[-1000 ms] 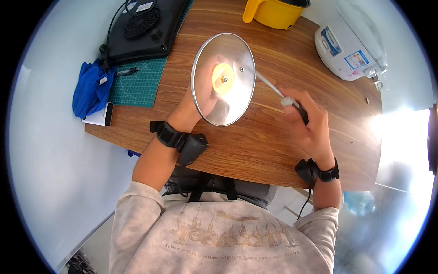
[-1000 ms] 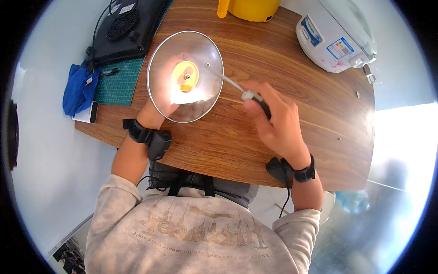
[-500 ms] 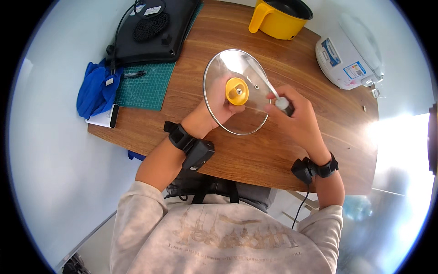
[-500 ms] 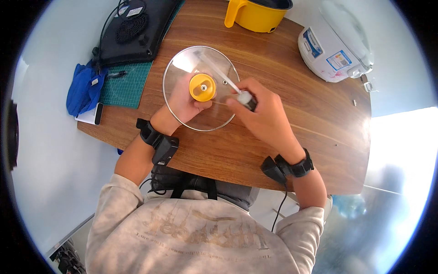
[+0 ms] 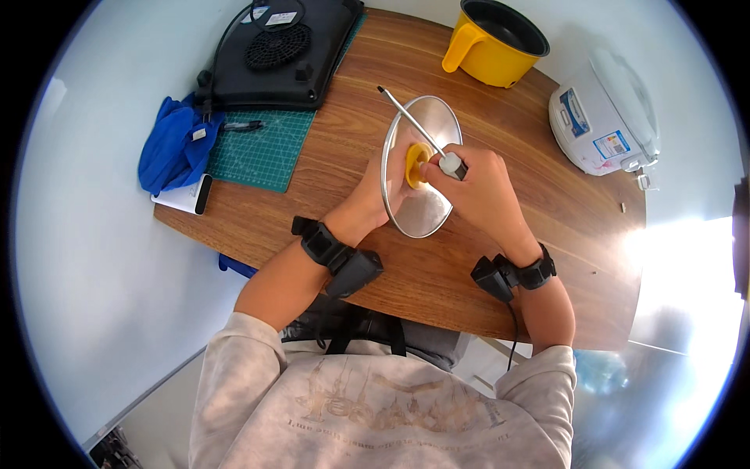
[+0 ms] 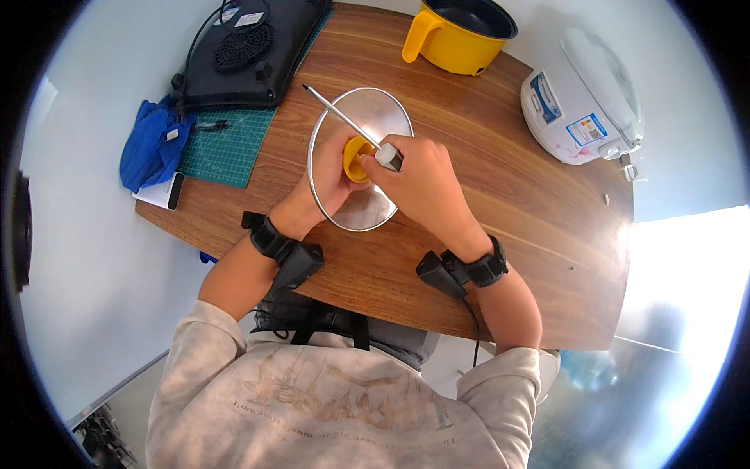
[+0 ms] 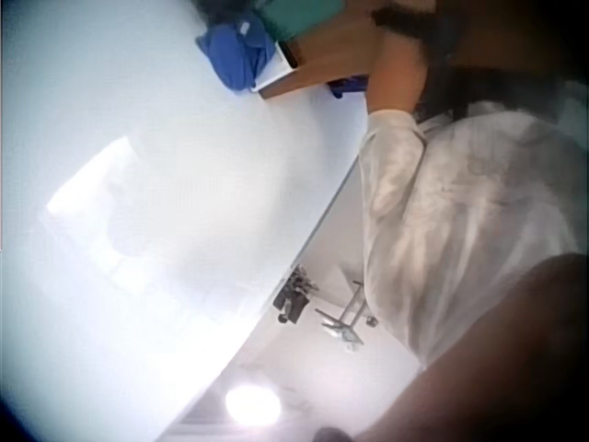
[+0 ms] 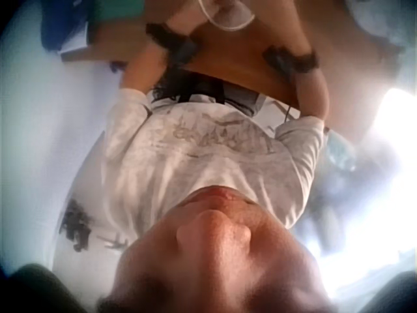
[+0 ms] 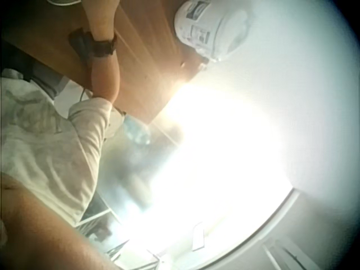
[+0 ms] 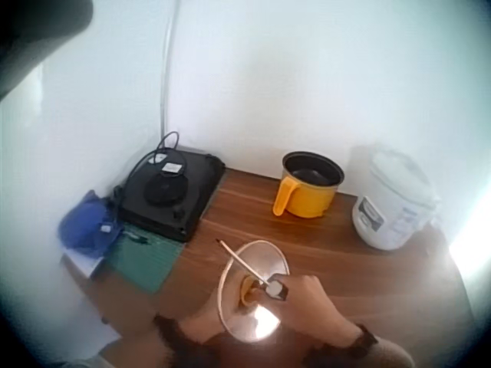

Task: The person uses a screwdriver to remove screws from a white rice cooker and a yellow pot lid. They unscrew fasteners on the cooker body, then on the lid, and finally on the pot base, placing removed parts and screws on the table.

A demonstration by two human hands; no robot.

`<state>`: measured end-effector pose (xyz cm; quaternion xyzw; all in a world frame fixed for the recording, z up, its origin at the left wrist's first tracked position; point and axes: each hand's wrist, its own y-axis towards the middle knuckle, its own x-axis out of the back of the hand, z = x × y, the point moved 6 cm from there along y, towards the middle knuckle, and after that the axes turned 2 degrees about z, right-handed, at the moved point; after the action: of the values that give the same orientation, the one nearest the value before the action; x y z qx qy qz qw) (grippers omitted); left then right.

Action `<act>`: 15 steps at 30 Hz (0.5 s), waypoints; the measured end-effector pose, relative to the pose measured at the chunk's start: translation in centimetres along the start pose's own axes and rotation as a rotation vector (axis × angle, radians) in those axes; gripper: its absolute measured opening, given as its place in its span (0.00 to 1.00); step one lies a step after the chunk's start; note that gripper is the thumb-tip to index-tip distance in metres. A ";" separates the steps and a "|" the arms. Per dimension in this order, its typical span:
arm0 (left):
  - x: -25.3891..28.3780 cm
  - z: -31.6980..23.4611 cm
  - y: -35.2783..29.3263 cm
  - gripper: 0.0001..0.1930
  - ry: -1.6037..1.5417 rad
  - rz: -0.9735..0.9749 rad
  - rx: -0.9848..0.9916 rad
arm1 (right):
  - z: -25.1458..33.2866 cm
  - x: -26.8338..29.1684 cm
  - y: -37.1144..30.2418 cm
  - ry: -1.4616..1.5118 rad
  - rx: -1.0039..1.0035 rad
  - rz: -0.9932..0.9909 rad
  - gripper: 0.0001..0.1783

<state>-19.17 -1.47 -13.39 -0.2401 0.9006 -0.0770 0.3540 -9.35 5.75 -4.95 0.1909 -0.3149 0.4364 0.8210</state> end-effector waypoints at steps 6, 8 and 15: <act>1.0 0.5 0.2 0.16 0.121 0.031 0.004 | 0.1 0.2 -0.1 0.009 0.044 -0.037 0.12; 0.8 0.5 0.2 0.16 0.072 0.039 0.016 | 0.2 0.2 -0.1 0.025 0.059 -0.035 0.11; 0.8 0.6 0.5 0.20 -0.031 0.068 0.040 | 0.1 0.3 -0.1 0.039 0.106 -0.038 0.10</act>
<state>-19.46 -1.38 -14.48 -0.2034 0.9009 -0.0789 0.3753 -9.15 5.79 -4.69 0.2316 -0.2712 0.4405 0.8239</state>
